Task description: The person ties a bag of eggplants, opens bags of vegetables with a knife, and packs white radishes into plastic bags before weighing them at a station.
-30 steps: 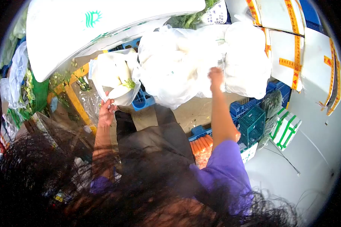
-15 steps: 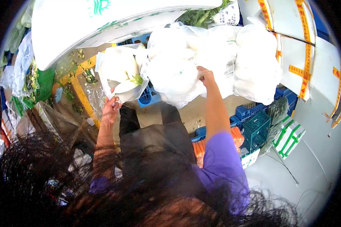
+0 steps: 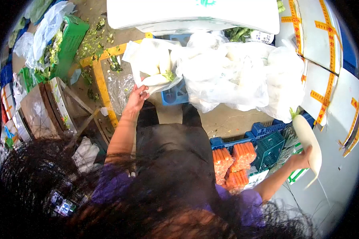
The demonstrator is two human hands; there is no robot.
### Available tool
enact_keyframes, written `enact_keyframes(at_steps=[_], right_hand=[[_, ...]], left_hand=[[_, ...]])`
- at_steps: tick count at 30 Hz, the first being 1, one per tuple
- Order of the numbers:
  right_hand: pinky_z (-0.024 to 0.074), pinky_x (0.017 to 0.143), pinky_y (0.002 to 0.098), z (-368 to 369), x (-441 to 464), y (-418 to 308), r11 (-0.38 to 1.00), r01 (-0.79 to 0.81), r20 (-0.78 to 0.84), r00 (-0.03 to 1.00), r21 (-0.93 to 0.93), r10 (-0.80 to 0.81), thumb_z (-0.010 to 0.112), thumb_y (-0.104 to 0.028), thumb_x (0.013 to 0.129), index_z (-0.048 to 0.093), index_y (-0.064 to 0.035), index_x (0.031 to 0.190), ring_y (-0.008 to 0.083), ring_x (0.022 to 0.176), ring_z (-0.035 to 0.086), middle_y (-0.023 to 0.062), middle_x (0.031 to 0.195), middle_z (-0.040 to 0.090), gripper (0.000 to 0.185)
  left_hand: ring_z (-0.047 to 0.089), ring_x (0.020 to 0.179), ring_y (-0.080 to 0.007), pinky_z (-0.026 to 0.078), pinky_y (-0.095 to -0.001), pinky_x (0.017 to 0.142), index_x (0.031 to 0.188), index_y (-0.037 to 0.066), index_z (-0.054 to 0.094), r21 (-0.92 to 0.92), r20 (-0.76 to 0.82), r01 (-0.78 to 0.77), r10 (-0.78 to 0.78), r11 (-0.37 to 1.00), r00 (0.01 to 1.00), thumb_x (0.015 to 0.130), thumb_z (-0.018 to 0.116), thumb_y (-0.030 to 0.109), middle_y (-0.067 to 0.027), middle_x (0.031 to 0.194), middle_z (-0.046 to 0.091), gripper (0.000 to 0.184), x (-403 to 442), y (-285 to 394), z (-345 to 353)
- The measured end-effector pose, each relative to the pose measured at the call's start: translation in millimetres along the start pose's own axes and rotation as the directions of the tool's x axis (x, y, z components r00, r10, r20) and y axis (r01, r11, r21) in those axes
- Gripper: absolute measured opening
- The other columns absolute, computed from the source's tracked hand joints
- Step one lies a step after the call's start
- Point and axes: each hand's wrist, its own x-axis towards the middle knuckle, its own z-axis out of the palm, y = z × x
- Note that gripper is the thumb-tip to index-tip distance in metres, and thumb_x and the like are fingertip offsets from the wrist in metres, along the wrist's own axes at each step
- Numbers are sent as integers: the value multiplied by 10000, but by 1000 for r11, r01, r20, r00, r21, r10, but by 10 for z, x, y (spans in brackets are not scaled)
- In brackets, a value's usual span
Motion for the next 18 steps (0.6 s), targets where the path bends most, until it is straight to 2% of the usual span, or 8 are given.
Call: enact_keyframes(at_steps=[3, 6, 8, 9, 11, 14, 16, 18], right_hand=[[491, 773, 326, -10, -95, -395, 970, 95, 33, 994, 224, -105, 596, 8, 760, 508, 95, 1019, 229, 905, 574, 167, 1027, 568, 287], [479, 790, 334, 300, -628, 33, 880, -264, 270, 949, 395, 163, 528, 5, 766, 492, 74, 1067, 222, 934, 567, 143, 1060, 556, 311], [442, 782, 322, 942, -1397, 224, 940, -316, 477, 810, -133, 340, 552, -24, 770, 526, 41, 1089, 190, 880, 550, 111, 1026, 571, 327], [437, 764, 298, 1367, -1873, 303, 941, -327, 597, 740, -84, 311, 609, -67, 757, 538, 29, 1078, 176, 861, 546, 90, 1009, 578, 342], [440, 789, 307, 2028, -2736, 667, 863, -475, 858, 359, -170, 366, 674, -84, 716, 545, 33, 1046, 188, 887, 548, 87, 978, 588, 373], [435, 828, 320, 2885, -4021, 797, 528, -832, 693, 282, -167, 664, 767, -22, 584, 425, 43, 1155, 205, 919, 542, 137, 1064, 553, 668], [455, 751, 308, 3107, -4584, 1273, 652, -728, 765, 293, -210, 574, 768, -50, 580, 510, 47, 1042, 207, 807, 565, 117, 931, 599, 537], [454, 663, 274, 3085, -4483, 1341, 543, -664, 743, -30, -515, 668, 712, -79, 655, 596, 15, 901, 154, 747, 558, 75, 829, 608, 288]], left_hand=[[350, 534, -58, 408, -241, 630, 1293, 169, 394, -43, 25, 0, 1, 999, 1000, 858, 509, 87, 9, 809, 537, 458, 28, 4, -60], [352, 529, -53, 406, -241, 611, 1278, 149, 407, -58, 6, 1, -1, 998, 1000, 869, 498, 96, 5, 810, 530, 422, -12, 42, -58], [354, 524, -46, 404, -238, 603, 1271, 142, 416, -59, 1, 2, -1, 998, 1000, 875, 495, 103, 6, 810, 524, 405, -56, 105, -55], [355, 522, -43, 402, -236, 604, 1271, 144, 419, -63, 10, 1, 0, 998, 1000, 875, 496, 106, 8, 808, 522, 406, -68, 126, -60], [344, 508, -38, 400, -232, 612, 1285, 150, 404, -68, 35, 10, -7, 998, 999, 873, 496, 102, 10, 809, 520, 425, -76, 141, -40], [318, 481, -36, 397, -227, 626, 1313, 158, 366, -70, 88, 17, -11, 997, 996, 870, 490, 93, 6, 816, 517, 464, -72, 188, -70], [314, 473, -31, 390, -217, 621, 1315, 155, 361, -60, 109, 22, -15, 998, 994, 872, 489, 98, 3, 819, 513, 465, -85, 162, -60], [315, 476, -24, 381, -206, 613, 1318, 152, 353, -3, 92, 40, -39, 999, 995, 870, 490, 100, 3, 820, 508, 472, -77, 134, 9]])
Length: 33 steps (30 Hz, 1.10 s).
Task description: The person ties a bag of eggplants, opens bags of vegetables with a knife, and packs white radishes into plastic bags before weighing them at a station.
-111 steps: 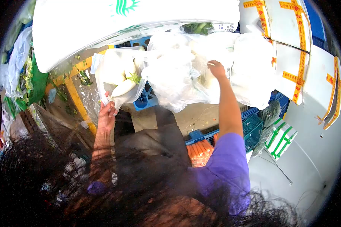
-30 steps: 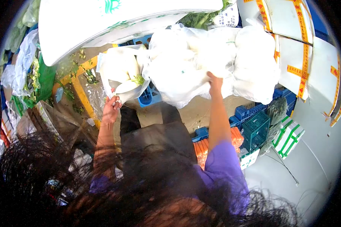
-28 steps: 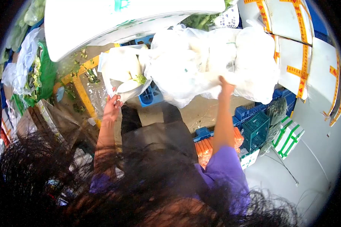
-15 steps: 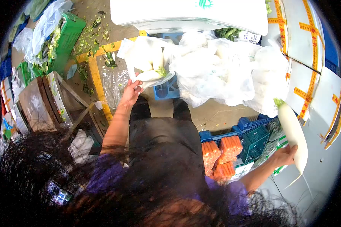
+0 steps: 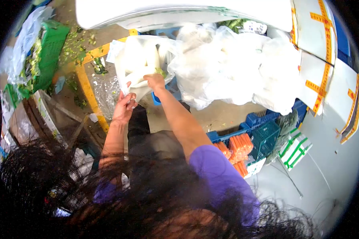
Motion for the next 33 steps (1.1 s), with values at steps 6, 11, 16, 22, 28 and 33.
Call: enact_keyframes(at_steps=[6, 11, 16, 22, 28, 33], right_hand=[[474, 708, 250, -1699, -147, -1000, 790, 603, -289, 741, -115, -607, 550, 66, 747, 582, -9, 905, 147, 771, 578, 60, 817, 602, 177], [422, 562, 244, -3140, -16, -812, 845, 534, -835, 479, 30, -273, 447, 112, 710, 539, -26, 829, 139, 600, 495, 52, 709, 528, 203], [468, 552, 290, -3388, 86, -181, 976, -210, -363, 906, 61, 218, 507, -46, 779, 575, -50, 934, 186, 699, 553, 93, 852, 575, 170], [486, 743, 365, -3629, 1202, 511, 742, 662, -94, 750, 109, -655, 523, -208, 861, 427, -39, 1180, 251, 914, 566, 119, 1090, 542, 374], [390, 945, 375, -3463, 953, 26, 852, 504, -176, 834, -145, -523, 567, -177, 830, 262, -68, 1374, 284, 1136, 462, 134, 1295, 421, 634], [401, 909, 322, -2986, 471, -329, 756, 349, -304, 930, 554, -207, 419, -261, 923, 307, -40, 1324, 203, 1122, 450, 108, 1260, 431, 471]], left_hand=[[334, 478, -14, 387, -205, 606, 1307, 152, 357, 93, -92, 35, -26, 995, 995, 845, 503, 86, 15, 817, 506, 488, 50, -147, -144], [327, 484, -23, 387, -214, 611, 1314, 152, 345, 95, -120, 31, -19, 995, 993, 843, 500, 76, 16, 803, 497, 501, 187, -127, -58], [324, 484, -28, 386, -219, 613, 1323, 151, 331, 118, -155, 41, -23, 992, 988, 840, 501, 73, 11, 807, 502, 518, 252, -208, 151], [332, 489, -31, 390, -225, 614, 1322, 147, 331, 145, -194, 29, 0, 989, 981, 840, 507, 81, 11, 807, 503, 517, 285, -290, 288], [336, 496, -37, 394, -226, 615, 1318, 141, 332, 131, -197, 21, 6, 991, 980, 838, 509, 78, 13, 796, 496, 515, 321, -342, 362], [327, 499, -39, 393, -225, 615, 1307, 157, 345, 134, -224, 36, -5, 990, 975, 837, 507, 73, 13, 788, 490, 504, 366, -370, 445]])
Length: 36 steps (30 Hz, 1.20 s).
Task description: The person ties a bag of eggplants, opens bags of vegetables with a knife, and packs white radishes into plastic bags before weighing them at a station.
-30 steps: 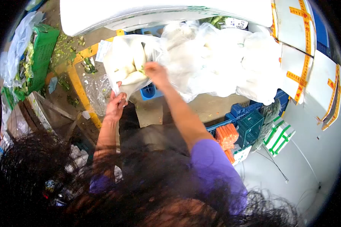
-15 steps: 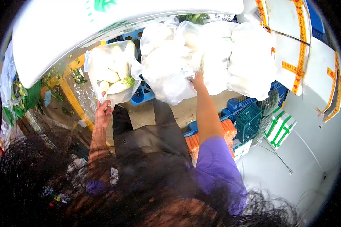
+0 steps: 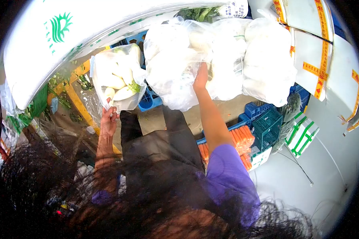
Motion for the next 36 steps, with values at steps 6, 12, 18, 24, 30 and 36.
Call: enact_keyframes(at_steps=[6, 12, 18, 24, 30, 36], right_hand=[[442, 853, 317, 82, 111, 210, 960, 38, 141, 990, -279, 1, 477, -208, 876, 336, -26, 1297, 197, 1036, 504, 104, 1195, 477, 479], [457, 814, 303, 140, 178, 307, 827, 32, 247, 960, -561, 130, 551, -137, 817, 352, -20, 1276, 181, 958, 533, 100, 1116, 518, 514], [473, 775, 289, -100, -249, -87, 682, 112, 185, 982, -723, 35, 624, -67, 757, 368, -14, 1256, 166, 880, 561, 96, 1037, 559, 563], [454, 807, 284, -71, -1246, -1931, 594, 164, -35, 950, -788, -309, 750, -73, 598, 381, 51, 1228, 202, 922, 551, 145, 1056, 548, 741], [452, 813, 278, -272, -1979, -2947, 522, 313, -70, 805, -793, -589, 738, -39, 615, 347, -20, 1278, 194, 974, 520, 95, 1130, 486, 770], [427, 878, 315, -61, -2686, -3595, 552, 662, -54, 614, -506, -787, 577, -117, 777, 342, -34, 1292, 198, 1044, 510, 105, 1151, 505, 572]], left_hand=[[317, 498, -40, 387, -219, 618, 1282, 158, 376, 14, -7, -9, 9, 1000, 1000, 837, 498, 70, 16, 778, 491, 469, -23, 6, 53], [322, 478, -39, 414, -242, 609, 1300, 119, 377, 38, -10, -32, 32, 999, 999, 815, 580, 131, 13, 784, 507, 525, -1, -32, 27], [326, 484, -38, 402, -227, 599, 1300, 124, 377, 18, -5, -46, 47, 999, 999, 815, 581, 137, 15, 785, 504, 527, -61, 47, -54], [338, 493, -38, 392, -223, 595, 1287, 140, 402, -16, 30, -57, 57, 998, 998, 820, 580, 133, 17, 797, 511, 500, -26, 45, -164], [325, 500, -42, 380, -224, 603, 1279, 153, 396, -54, 25, -47, 49, 997, 999, 811, 574, 110, 24, 811, 515, 502, -32, 59, -268], [499, 776, -101, 415, -244, 641, 1246, 172, 420, -25, 11, -2, 2, 1000, 1000, 772, 580, 84, 23, 939, 523, 508, 21, -4, -519]])
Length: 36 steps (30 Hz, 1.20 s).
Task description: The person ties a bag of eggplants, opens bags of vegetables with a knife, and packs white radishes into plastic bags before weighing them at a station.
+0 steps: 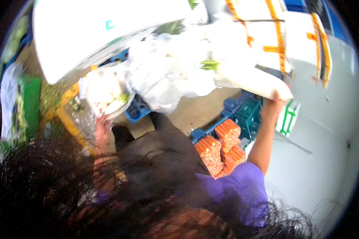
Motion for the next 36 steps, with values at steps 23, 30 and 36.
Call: enact_keyframes(at_steps=[23, 30, 36], right_hand=[[456, 830, 370, 4503, -3395, 2326, 593, 304, 664, 413, -746, 624, 674, -335, 668, 360, -88, 1271, 315, 996, 567, 205, 1064, 583, 723], [441, 796, 419, 4359, -2814, 2019, 248, 914, 907, 372, -321, -198, 630, -238, 683, 457, -163, 1192, 279, 969, 534, 100, 1016, 572, 543], [443, 818, 412, 4442, -2719, 2629, 404, 535, 670, 567, -742, 479, 604, -299, 721, 524, -92, 1152, 343, 967, 571, 161, 1072, 599, 485]], left_hand=[[313, 458, -41, 360, -210, 578, 1249, 112, 396, -119, 162, 34, -14, 992, 987, 810, 515, 85, 12, 738, 505, 456, -762, 581, -606], [304, 446, -47, 351, -219, 585, 1265, 105, 396, -248, 87, 39, -18, 968, 996, 827, 499, 83, 21, 678, 435, 450, -742, 656, -916], [311, 474, -48, 335, -228, 561, 1226, 100, 408, -221, 66, 58, -44, 974, 997, 798, 483, 57, 38, 640, 405, 437, -805, 685, -1075]])
